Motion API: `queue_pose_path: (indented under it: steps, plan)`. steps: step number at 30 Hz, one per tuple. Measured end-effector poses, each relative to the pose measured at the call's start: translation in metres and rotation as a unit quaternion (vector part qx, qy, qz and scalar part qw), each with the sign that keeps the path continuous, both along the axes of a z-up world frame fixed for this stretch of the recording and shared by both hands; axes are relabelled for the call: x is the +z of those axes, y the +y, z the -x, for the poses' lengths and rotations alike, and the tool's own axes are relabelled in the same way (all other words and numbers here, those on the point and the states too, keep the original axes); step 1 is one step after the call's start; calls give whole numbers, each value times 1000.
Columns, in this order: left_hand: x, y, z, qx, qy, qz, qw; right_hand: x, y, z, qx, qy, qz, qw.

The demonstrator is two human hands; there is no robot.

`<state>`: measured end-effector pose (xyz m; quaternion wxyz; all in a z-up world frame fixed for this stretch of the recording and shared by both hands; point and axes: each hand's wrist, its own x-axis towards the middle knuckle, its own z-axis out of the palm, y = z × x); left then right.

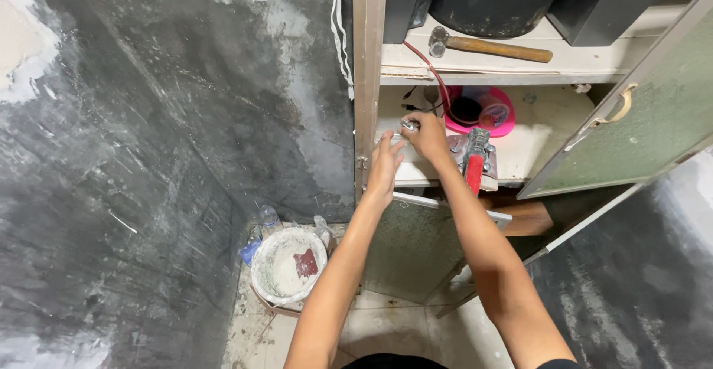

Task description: The person retrieves a hammer from a cabinet and repeatedly strikes a dark wall surface with it. The person uses one hand to stabilize against the wall while hammering with the other.

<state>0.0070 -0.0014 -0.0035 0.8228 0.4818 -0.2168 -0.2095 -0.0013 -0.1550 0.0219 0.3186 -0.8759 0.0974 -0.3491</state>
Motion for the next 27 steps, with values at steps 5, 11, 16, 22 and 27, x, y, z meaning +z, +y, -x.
queue_pose_path:
  steps: [5, 11, 16, 22, 27]
  plan:
    - [2, 1, 1, -5, 2, 5, 1000, 13, 1, 4, 17, 20, 36, 999]
    - [4, 3, 2, -6, -3, 0, 1000, 18, -1, 9, 43, 3, 54, 998]
    - [4, 3, 3, -5, -2, -4, 1000, 13, -1, 9, 42, 4, 30, 999]
    - [4, 4, 3, -6, -8, -6, 1000, 16, -1, 18, 89, -36, 65, 993]
    - [6, 5, 5, -7, -8, -9, 1000, 34, 11, 36, 60, -56, 91, 993]
